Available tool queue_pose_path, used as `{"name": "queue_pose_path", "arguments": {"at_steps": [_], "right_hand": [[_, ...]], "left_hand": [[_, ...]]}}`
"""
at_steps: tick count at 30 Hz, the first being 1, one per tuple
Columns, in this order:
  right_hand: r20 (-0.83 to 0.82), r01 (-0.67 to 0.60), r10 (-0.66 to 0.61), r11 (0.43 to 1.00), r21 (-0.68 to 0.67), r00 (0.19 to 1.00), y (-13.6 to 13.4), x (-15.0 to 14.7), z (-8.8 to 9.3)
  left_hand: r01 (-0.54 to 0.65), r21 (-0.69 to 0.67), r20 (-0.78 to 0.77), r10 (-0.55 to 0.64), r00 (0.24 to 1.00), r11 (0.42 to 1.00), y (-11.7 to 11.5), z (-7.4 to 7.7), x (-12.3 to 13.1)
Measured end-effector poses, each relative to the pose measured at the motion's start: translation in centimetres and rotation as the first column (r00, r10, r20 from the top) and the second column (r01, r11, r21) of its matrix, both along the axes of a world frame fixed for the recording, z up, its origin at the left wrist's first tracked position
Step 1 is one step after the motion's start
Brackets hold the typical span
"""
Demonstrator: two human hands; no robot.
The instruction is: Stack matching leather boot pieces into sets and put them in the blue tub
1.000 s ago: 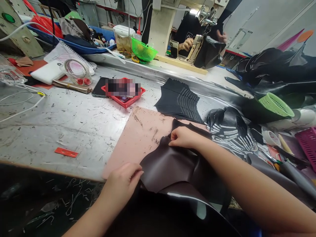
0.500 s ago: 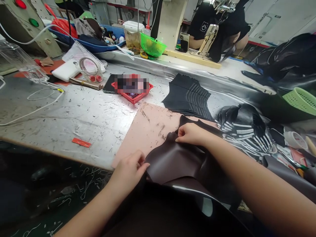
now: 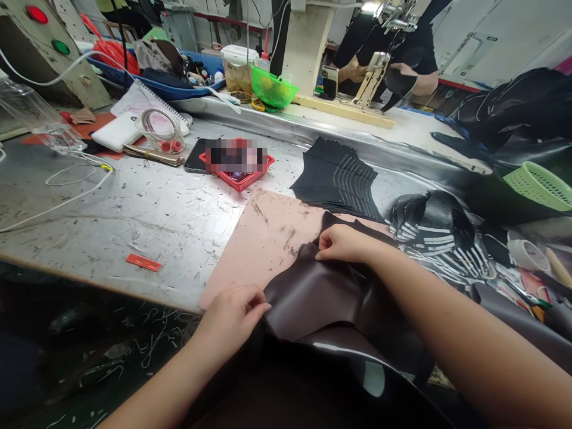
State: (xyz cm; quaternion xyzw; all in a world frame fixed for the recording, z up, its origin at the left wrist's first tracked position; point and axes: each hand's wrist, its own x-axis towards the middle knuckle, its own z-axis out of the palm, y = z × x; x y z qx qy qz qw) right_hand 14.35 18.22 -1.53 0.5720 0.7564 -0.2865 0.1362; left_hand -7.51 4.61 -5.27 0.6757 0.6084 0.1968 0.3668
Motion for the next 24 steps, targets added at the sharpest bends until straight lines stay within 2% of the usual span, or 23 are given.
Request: {"name": "queue_pose_path", "arguments": {"at_steps": [5,8,10,12,14,17,24], "right_hand": [[-0.009,-0.035,0.035,0.999,-0.018,0.999,0.2,0.3,0.1],[-0.016,-0.063,0.062,0.997,-0.037,0.998,0.4,0.5,0.2],[-0.021,-0.075,0.074,0.996,-0.045,0.997,0.5,0.5,0.2],[-0.021,-0.078,0.077,0.996,-0.039,0.997,0.4,0.5,0.1],[-0.015,-0.075,0.075,0.997,-0.023,0.997,0.4,0.4,0.0],[-0.001,-0.07,0.07,0.998,0.002,0.998,0.1,0.2,-0.1],[0.008,-0.06,0.059,0.998,0.034,0.998,-0.2,0.2,-0.2]], "left_hand": [[-0.043,-0.081,0.084,0.05,0.995,0.996,0.2,0.3,0.0],[-0.065,-0.202,0.192,0.105,0.976,0.977,0.4,0.6,-0.1],[-0.054,-0.245,0.202,0.105,0.974,0.968,0.3,0.6,0.0],[-0.039,-0.168,0.118,0.059,0.991,0.985,0.0,0.6,0.2],[-0.012,-0.016,0.0,0.012,1.0,1.0,-0.5,0.3,0.4],[0.038,0.137,-0.084,-0.026,0.996,0.99,-1.0,-0.4,0.5],[0.068,0.219,-0.105,-0.046,0.993,0.973,-1.3,-1.1,0.3]]}}
